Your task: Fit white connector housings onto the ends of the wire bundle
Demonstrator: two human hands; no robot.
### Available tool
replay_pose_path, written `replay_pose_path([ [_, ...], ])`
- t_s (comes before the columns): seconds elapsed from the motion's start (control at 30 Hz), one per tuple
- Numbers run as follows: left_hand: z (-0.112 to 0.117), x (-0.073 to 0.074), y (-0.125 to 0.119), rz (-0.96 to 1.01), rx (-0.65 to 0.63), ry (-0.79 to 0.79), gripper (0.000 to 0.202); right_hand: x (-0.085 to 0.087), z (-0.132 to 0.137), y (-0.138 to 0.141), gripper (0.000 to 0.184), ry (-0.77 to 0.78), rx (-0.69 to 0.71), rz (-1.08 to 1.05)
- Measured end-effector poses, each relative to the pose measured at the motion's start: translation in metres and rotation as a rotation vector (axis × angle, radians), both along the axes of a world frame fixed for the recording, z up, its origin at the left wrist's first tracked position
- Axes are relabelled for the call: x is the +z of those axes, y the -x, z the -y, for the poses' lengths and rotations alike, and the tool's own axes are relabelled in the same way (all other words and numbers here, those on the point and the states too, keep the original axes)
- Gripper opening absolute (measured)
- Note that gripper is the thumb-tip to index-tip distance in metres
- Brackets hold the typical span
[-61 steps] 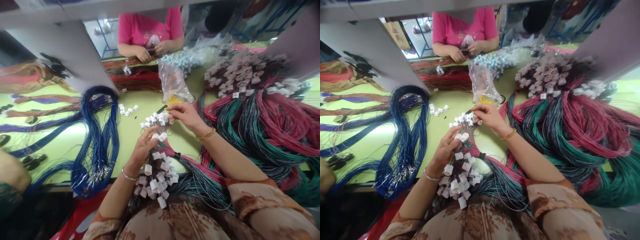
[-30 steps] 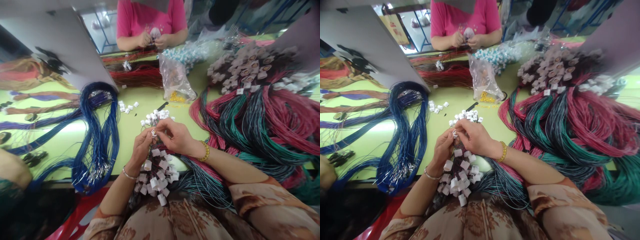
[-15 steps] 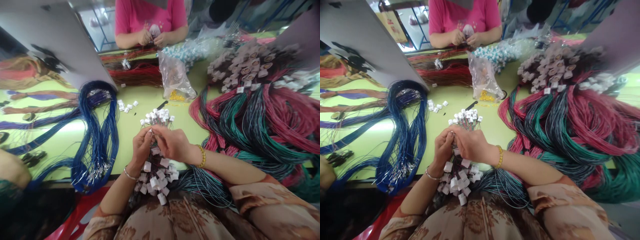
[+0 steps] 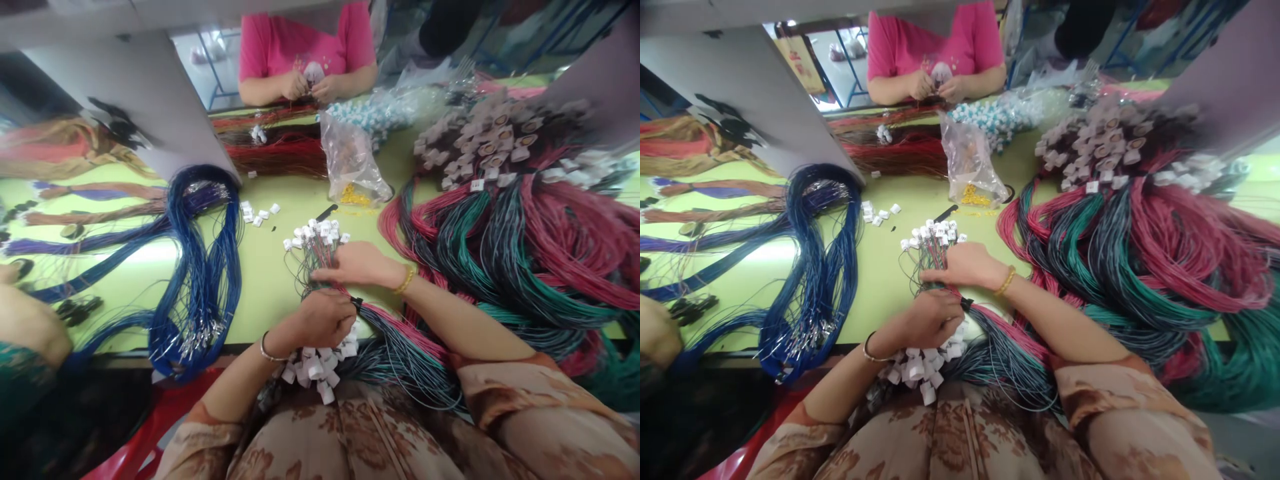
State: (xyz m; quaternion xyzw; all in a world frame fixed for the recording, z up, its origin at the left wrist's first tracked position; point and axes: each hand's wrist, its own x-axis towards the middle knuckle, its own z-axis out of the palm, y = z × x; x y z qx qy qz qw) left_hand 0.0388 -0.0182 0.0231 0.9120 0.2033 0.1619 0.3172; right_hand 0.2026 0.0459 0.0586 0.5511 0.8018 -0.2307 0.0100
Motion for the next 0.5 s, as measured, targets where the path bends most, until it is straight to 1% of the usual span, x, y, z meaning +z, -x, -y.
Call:
replay_pose_path([
  [0.07, 0.003, -0.006, -0.005, -0.045, 0.012, -0.108, 0.021, -0.011, 0.003, 0.013, 0.068, 0.002, -0.009, 0.094],
  [0.13, 0.004, -0.006, -0.007, 0.000, 0.033, -0.112, 0.018, -0.020, 0.005, 0.024, 0.060, -0.039, -0.047, 0.129],
  [0.2, 0.005, 0.000, -0.005, 0.134, 0.058, -0.012, 0.016, -0.026, 0.006, 0.028, 0.046, -0.062, -0.075, 0.116],
  [0.27, 0.005, 0.007, -0.001, 0.309, 0.131, 0.136, 0.019, -0.029, 0.006, 0.027, 0.031, -0.039, -0.082, 0.078],
  [0.3, 0.005, 0.008, 0.002, 0.392, 0.212, 0.205, 0.022, -0.030, 0.006, 0.026, 0.026, -0.029, -0.084, 0.059],
  [0.33, 0.004, 0.008, 0.007, 0.465, 0.335, 0.262, 0.025, -0.030, 0.007, 0.025, 0.024, -0.030, -0.092, 0.045],
  [0.37, 0.002, 0.005, 0.012, 0.525, 0.493, 0.307, 0.026, -0.030, 0.008, 0.024, 0.022, -0.046, -0.100, 0.036],
  [0.43, -0.003, -0.006, 0.025, 0.630, 0.885, 0.372, 0.021, -0.028, 0.012, 0.024, 0.022, -0.092, -0.110, 0.032],
  [0.47, -0.007, -0.013, 0.031, 0.677, 1.041, 0.428, 0.019, -0.026, 0.014, 0.025, 0.023, -0.114, -0.109, 0.036],
  [0.5, -0.011, -0.020, 0.037, 0.725, 1.167, 0.505, 0.026, -0.025, 0.017, 0.026, 0.025, -0.130, -0.099, 0.041],
])
